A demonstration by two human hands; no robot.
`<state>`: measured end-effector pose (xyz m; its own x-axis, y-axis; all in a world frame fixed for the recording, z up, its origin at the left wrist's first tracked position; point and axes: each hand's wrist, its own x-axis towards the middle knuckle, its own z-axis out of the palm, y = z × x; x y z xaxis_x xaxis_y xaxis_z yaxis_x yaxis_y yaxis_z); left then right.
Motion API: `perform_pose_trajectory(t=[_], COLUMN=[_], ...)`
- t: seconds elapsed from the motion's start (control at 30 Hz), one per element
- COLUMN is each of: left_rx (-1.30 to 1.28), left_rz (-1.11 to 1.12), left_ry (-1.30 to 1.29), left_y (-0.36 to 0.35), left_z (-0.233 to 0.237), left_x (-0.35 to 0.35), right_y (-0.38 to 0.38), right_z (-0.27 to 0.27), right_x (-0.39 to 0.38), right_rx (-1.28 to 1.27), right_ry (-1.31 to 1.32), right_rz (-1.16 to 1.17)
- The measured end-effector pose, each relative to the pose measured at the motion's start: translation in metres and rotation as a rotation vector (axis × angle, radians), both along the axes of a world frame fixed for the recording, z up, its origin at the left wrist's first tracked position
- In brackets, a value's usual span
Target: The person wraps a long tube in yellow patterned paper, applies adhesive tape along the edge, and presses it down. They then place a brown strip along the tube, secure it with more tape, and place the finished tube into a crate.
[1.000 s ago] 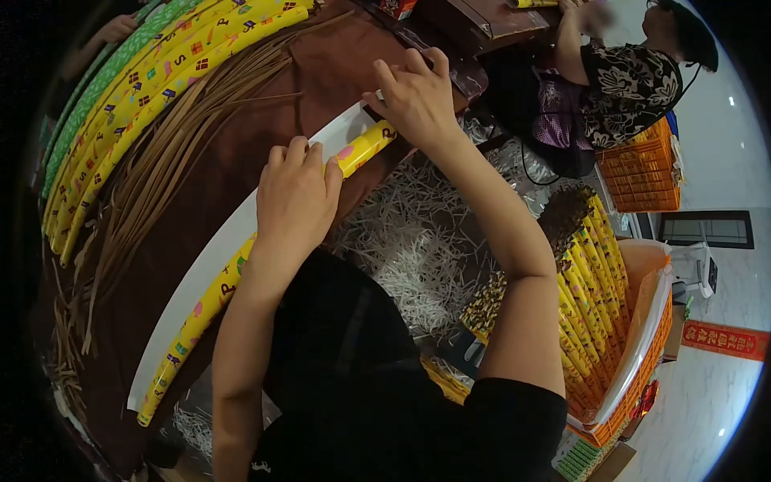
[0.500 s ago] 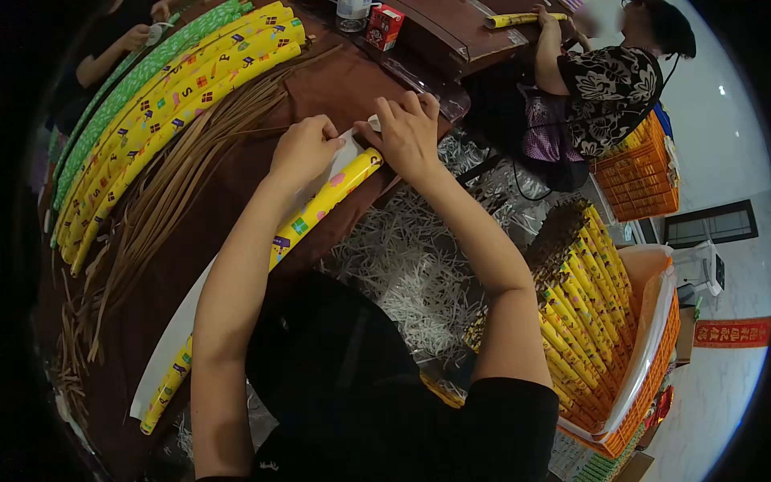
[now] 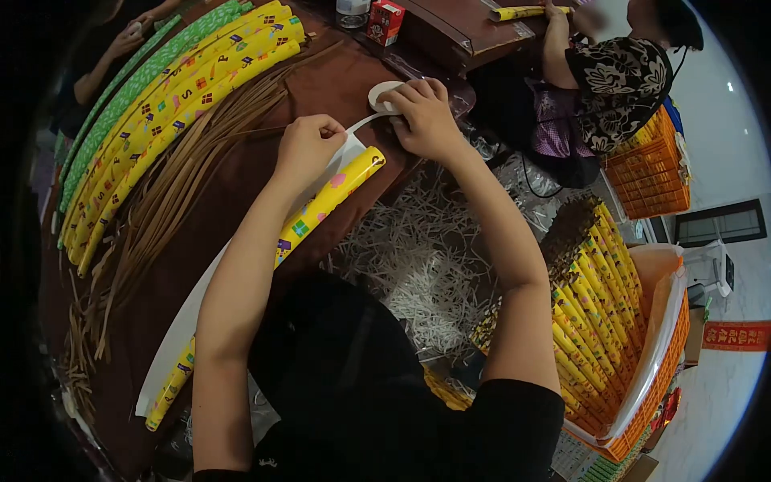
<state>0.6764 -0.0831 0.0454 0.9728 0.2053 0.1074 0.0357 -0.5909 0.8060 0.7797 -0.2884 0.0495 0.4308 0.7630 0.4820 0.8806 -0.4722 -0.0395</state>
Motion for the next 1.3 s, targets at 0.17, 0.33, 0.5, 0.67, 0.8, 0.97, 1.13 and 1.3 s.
perform_pose_trajectory(t=[0.17,0.33,0.5,0.67,0.8,0.97,1.13,1.3], left_rx=[-0.002,0.03,0.135,0.39,0.457,0.383,0.249,0.191], left_rz=[0.014,0.002,0.015,0.035,0.074,-0.043,-0.063,-0.018], left_ry=[-0.011,-0.039,-0.166,-0.237,-0.262,-0.06,-0.086,-0.192], left_y=[0.001,0.0,-0.003,-0.01,-0.018,-0.019,-0.015,-0.018], left_z=[-0.003,-0.005,-0.015,-0.021,-0.032,-0.027,-0.031,-0.043], left_x=[0.002,0.004,0.005,0.007,0.011,0.015,0.015,0.023], right_y=[0.017,0.033,0.04,0.044,0.033,0.027,0.027,0.036], right_z=[0.012,0.008,0.015,0.021,-0.007,-0.036,-0.035,-0.02], right_x=[-0.011,-0.004,0.008,0.008,0.016,0.025,0.02,0.007], right_rx=[0.111,-0.011,-0.029,0.003,0.024,0.235,0.287,0.268], right_ry=[0.137,0.194,0.248,0.329,0.386,0.74,0.807,0.608], right_rz=[0.063,0.213,0.387,0.446,0.293,0.305,0.256,0.335])
